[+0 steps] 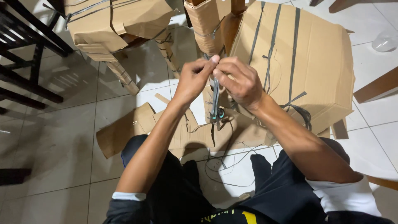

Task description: Wrapping wooden chair legs with cardboard and securing them with plastic ties

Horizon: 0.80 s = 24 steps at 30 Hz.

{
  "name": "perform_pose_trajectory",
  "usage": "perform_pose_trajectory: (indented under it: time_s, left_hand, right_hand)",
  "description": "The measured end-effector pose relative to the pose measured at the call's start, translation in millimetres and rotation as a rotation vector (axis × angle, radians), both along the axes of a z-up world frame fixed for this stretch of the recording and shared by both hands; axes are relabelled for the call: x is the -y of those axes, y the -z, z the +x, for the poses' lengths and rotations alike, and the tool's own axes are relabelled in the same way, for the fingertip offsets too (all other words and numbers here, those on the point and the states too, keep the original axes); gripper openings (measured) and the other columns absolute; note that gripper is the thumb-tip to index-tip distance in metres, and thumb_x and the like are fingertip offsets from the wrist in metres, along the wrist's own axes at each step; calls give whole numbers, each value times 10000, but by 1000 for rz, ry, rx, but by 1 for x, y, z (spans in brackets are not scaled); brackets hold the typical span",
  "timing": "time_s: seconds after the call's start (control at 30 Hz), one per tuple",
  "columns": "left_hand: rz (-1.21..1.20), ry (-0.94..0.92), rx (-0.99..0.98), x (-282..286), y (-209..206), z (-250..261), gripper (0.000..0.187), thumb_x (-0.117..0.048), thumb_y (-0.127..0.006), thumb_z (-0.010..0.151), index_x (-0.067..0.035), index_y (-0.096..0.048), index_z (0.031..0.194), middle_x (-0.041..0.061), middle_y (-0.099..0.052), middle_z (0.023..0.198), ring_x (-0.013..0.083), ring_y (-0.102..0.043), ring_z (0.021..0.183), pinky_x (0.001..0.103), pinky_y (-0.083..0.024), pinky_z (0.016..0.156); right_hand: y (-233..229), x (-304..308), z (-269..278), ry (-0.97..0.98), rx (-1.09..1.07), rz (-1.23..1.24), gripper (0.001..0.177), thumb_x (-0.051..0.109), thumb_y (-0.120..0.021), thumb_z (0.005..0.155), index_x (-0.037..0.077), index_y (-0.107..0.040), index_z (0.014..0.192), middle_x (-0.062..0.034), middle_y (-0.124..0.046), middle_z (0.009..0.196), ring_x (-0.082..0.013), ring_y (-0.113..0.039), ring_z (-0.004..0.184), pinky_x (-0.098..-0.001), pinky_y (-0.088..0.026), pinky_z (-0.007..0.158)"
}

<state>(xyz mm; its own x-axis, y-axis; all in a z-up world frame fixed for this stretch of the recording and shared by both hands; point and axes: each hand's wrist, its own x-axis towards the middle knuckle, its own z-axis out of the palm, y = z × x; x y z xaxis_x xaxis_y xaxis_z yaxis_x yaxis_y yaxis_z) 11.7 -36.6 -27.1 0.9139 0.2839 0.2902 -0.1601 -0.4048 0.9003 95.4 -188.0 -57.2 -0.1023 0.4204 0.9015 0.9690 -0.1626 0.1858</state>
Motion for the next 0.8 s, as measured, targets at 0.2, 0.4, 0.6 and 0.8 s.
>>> perform_pose_trajectory:
  time_s: [0.2, 0.4, 0.6, 0.8]
  left_hand:
    - [-713, -208, 105, 47, -18, -34, 270, -338, -746, 929, -68, -760, 941, -36, -509, 810, 79, -437, 761, 212, -373, 651]
    - [-1163, -311, 414, 63, 14, -34, 282, -356, -565, 1069, -93, -646, 1008, -15, -510, 932, 120, -475, 923, 284, -384, 925]
    - [-1375, -94, 724, 28, 27, -13, 301, -228, -456, 1107, -86, -561, 862, 66, -574, 877, 202, -583, 934, 401, -476, 1084]
    - [-1481, -85, 633, -13, 31, 19, 322, -131, -444, 1030, -133, -414, 709, -6, -344, 619, 132, -303, 549, 339, -436, 655]
  right_hand:
    - [-13, -8, -32, -188, -185, 118, 113, 35, -672, 1013, 1, -780, 1019, -148, -764, 1072, -358, -749, 982, -431, -617, 789]
    - [-1, -15, -44, -186, -811, 369, 165, 100, -644, 1047, -25, -661, 940, -189, -669, 1049, -351, -669, 986, -437, -563, 846]
    - [-13, -6, -16, -161, -1420, 459, 150, 158, -569, 1078, 54, -643, 1001, -90, -719, 933, -140, -702, 727, -200, -556, 582]
    - [-20, -6, 21, -100, -1678, 536, 98, 170, -637, 1025, 77, -610, 1012, -51, -640, 999, -93, -641, 680, -181, -491, 471]
